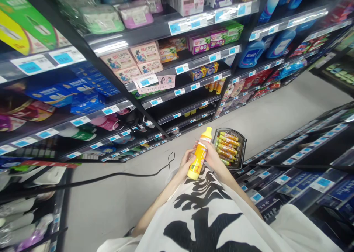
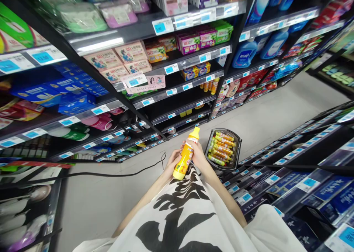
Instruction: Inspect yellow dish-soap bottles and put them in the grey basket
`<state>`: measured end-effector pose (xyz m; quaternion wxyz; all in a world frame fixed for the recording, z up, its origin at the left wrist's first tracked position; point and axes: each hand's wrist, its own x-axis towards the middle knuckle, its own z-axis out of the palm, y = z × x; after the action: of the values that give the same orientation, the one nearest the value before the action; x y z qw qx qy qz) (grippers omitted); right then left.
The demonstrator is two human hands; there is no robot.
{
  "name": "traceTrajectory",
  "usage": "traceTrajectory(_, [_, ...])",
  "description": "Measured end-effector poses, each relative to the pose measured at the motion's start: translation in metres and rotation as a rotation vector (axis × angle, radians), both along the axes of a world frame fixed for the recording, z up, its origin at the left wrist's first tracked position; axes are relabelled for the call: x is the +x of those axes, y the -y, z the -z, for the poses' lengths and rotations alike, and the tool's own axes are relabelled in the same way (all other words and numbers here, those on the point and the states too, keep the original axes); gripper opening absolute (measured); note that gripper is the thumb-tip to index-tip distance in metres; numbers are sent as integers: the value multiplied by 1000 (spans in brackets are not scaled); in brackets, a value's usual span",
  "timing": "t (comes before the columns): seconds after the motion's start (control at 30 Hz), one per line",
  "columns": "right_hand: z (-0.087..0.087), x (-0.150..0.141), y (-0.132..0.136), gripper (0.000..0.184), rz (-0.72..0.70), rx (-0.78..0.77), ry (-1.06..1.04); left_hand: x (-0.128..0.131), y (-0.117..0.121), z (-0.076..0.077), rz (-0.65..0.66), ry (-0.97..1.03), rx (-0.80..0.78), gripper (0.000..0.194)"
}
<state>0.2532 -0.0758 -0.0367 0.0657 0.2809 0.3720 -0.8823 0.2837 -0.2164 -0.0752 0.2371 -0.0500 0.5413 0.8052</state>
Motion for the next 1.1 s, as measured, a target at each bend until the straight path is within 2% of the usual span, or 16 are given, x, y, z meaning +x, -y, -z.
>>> traceTrajectory(0.2, [2, -2, 2, 41, 92, 63, 39, -2, 0, -7, 40, -21, -25, 49])
traceTrajectory(0.43, [-1, -1, 0, 41, 90, 98, 50, -4, -1, -6, 66, -17, -17, 58])
traceTrajectory(0.8, [-1, 1, -1, 28, 93, 106, 40, -3, 1, -6, 76, -30, -12, 48])
traceTrajectory(1.1, [0, 1, -3, 33, 72, 66, 21, -3, 3, -1, 74, -26, 24, 43])
